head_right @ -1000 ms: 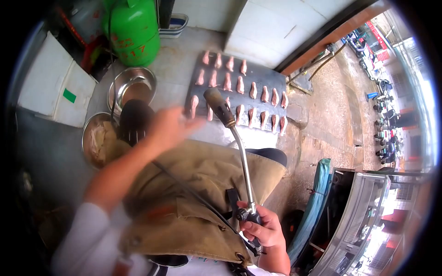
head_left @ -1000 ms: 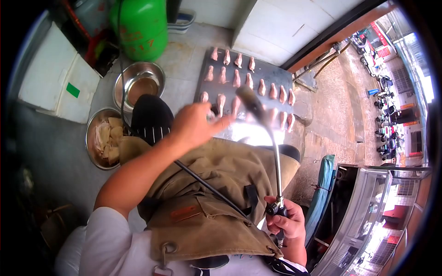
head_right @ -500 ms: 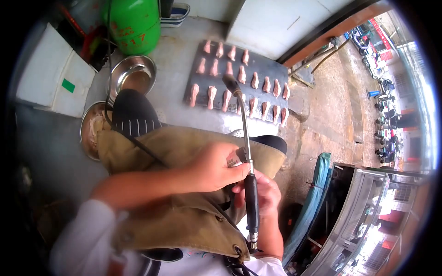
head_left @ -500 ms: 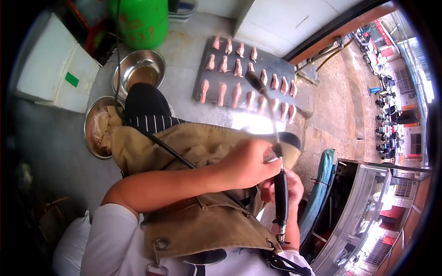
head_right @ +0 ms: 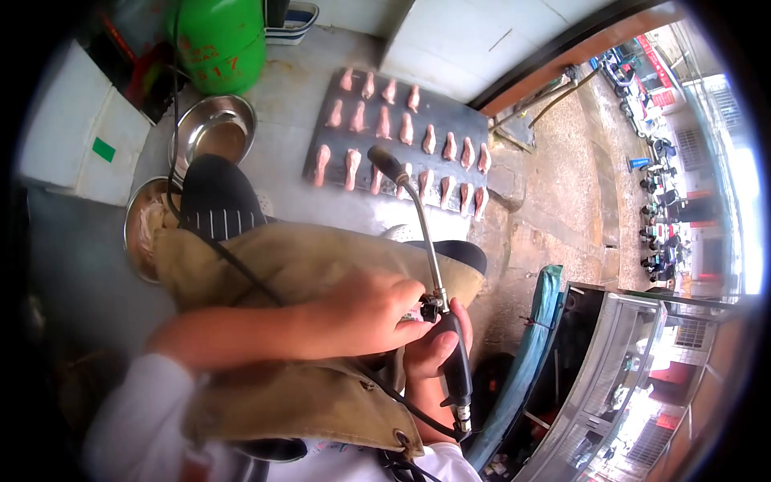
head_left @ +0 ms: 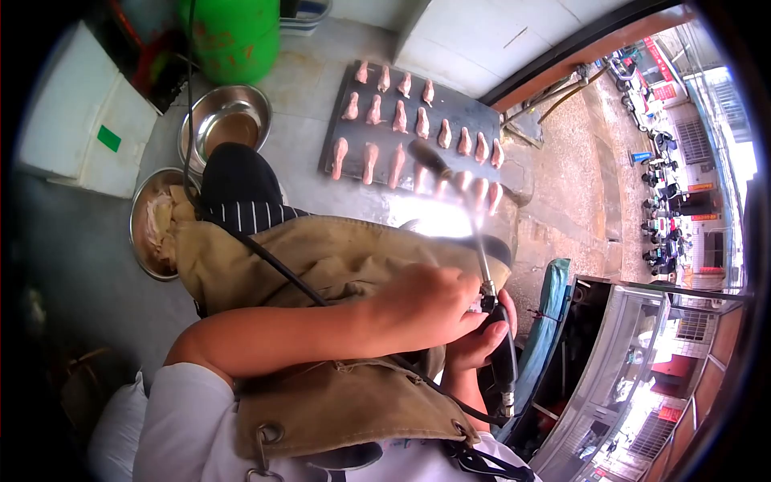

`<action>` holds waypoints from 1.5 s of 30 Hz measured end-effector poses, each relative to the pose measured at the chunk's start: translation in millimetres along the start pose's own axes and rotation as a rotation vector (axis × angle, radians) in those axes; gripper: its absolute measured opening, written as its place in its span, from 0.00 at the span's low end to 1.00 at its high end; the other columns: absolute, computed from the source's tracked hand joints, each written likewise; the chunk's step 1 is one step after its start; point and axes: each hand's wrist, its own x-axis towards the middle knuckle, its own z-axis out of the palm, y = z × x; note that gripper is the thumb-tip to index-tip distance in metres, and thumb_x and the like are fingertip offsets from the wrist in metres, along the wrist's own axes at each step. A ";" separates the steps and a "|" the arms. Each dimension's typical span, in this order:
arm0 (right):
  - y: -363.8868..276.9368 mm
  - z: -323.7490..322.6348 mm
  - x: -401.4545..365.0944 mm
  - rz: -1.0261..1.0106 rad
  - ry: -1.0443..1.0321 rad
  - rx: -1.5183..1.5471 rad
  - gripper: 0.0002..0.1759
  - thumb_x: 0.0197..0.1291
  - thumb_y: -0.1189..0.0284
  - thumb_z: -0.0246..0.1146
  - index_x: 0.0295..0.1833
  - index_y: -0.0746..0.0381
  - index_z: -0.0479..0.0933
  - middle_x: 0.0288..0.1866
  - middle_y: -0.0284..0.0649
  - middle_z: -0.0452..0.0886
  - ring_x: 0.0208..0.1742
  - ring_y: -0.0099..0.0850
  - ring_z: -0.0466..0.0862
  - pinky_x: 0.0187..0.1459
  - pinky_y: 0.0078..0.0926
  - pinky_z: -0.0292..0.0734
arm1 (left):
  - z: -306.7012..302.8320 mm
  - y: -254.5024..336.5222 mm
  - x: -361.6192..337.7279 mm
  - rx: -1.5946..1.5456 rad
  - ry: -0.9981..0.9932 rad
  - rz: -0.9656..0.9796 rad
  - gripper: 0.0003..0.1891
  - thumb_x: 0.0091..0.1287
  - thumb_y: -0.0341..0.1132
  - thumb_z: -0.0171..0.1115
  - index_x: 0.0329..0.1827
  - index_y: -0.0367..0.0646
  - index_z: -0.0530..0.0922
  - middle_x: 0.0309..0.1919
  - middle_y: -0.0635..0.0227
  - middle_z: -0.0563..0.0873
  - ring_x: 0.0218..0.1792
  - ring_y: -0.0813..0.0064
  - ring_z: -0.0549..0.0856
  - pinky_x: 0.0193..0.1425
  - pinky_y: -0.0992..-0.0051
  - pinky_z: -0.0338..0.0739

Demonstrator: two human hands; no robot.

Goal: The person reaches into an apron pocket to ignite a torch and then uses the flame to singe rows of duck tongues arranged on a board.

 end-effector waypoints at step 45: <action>11.2 -10.5 1.8 -0.001 -0.011 -0.042 0.33 0.73 0.50 0.52 0.66 0.69 0.67 0.58 0.56 0.78 0.59 0.46 0.81 0.64 0.46 0.76 | 1.5 -2.2 -1.9 0.020 0.100 0.017 0.21 0.64 0.48 0.70 0.24 0.41 0.74 0.20 0.55 0.80 0.22 0.53 0.82 0.26 0.58 0.74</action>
